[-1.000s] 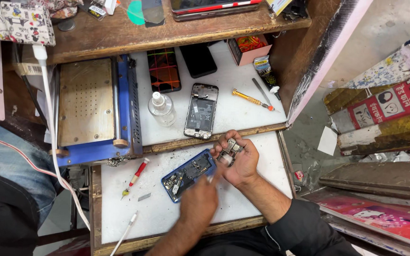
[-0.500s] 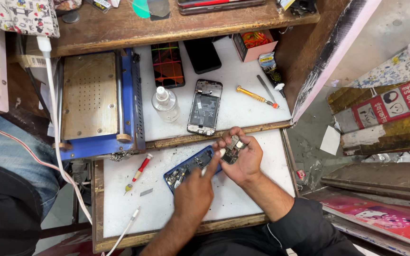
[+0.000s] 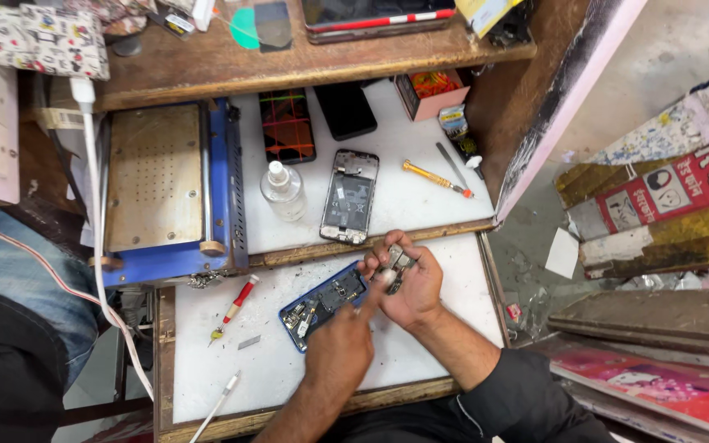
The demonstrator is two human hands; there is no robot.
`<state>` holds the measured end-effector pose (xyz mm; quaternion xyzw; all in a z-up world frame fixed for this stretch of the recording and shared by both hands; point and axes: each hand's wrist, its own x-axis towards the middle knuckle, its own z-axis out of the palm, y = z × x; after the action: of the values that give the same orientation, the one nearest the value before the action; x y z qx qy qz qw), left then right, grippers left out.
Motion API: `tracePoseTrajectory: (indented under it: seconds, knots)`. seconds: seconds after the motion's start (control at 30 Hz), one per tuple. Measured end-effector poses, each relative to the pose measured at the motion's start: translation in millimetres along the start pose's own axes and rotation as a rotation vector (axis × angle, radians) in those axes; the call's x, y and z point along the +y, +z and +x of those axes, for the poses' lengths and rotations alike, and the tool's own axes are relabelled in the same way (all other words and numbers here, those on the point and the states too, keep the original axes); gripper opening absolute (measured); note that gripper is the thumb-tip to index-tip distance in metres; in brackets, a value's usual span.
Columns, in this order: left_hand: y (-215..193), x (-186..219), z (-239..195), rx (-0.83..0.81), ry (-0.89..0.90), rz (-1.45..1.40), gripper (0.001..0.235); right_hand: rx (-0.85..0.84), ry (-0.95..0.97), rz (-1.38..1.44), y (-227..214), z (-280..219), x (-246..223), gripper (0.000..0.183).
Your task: The person cleans a small electronic circuit board using a cotton swab, repeatedly wiping its surface while holding it in one hand. The person also handles a disassembled mobile phone casing and other small components on the workbench.
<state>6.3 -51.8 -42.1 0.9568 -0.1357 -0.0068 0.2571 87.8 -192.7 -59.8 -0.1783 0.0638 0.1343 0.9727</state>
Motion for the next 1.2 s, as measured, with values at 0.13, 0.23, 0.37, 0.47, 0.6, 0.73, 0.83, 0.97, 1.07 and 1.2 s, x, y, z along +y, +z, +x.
tracePoseTrajectory:
  seconds: [0.13, 0.23, 0.37, 0.47, 0.6, 0.73, 0.83, 0.97, 1.07, 1.2]
  knots:
    - [-5, 6, 2, 0.277, 0.155, 0.138, 0.076, -0.08, -0.017, 0.02, -4, 2, 3, 0.021]
    - [-9, 10, 9, 0.134, 0.118, 0.104, 0.074, -0.038, -0.001, 0.023, -6, -1, -1, 0.02]
    - [-29, -3, 14, -0.036, -0.052, 0.064, 0.073, -0.063, -0.019, 0.009, 2, 1, 1, 0.021]
    - [-39, -8, 9, 0.103, -0.034, -0.197, 0.057, -0.036, -0.038, 0.007, 9, 1, -7, 0.02]
    - [-41, -10, 3, 0.289, -0.031, -0.387, 0.044, -0.028, 0.03, 0.049, 14, -5, -8, 0.021]
    - [-39, -9, 13, 0.334, 0.164, -0.283, 0.032, -0.09, 0.1, -0.067, 20, -6, 1, 0.026]
    - [-34, -10, 15, 0.405, 0.242, -0.274, 0.022, -0.111, 0.144, -0.149, 16, -8, 2, 0.032]
    - [-36, -13, 18, 0.43, -0.027, -0.516, 0.009, -0.19, 0.182, -0.206, 15, -10, 4, 0.055]
    - [-38, -13, 25, 0.126, -0.295, -0.94, 0.017, -0.105, 0.222, -0.161, 17, -11, 3, 0.066]
    - [-41, -5, 29, 0.137, -0.162, -0.7, 0.021, -0.183, 0.229, 0.067, 16, -14, 2, 0.062]
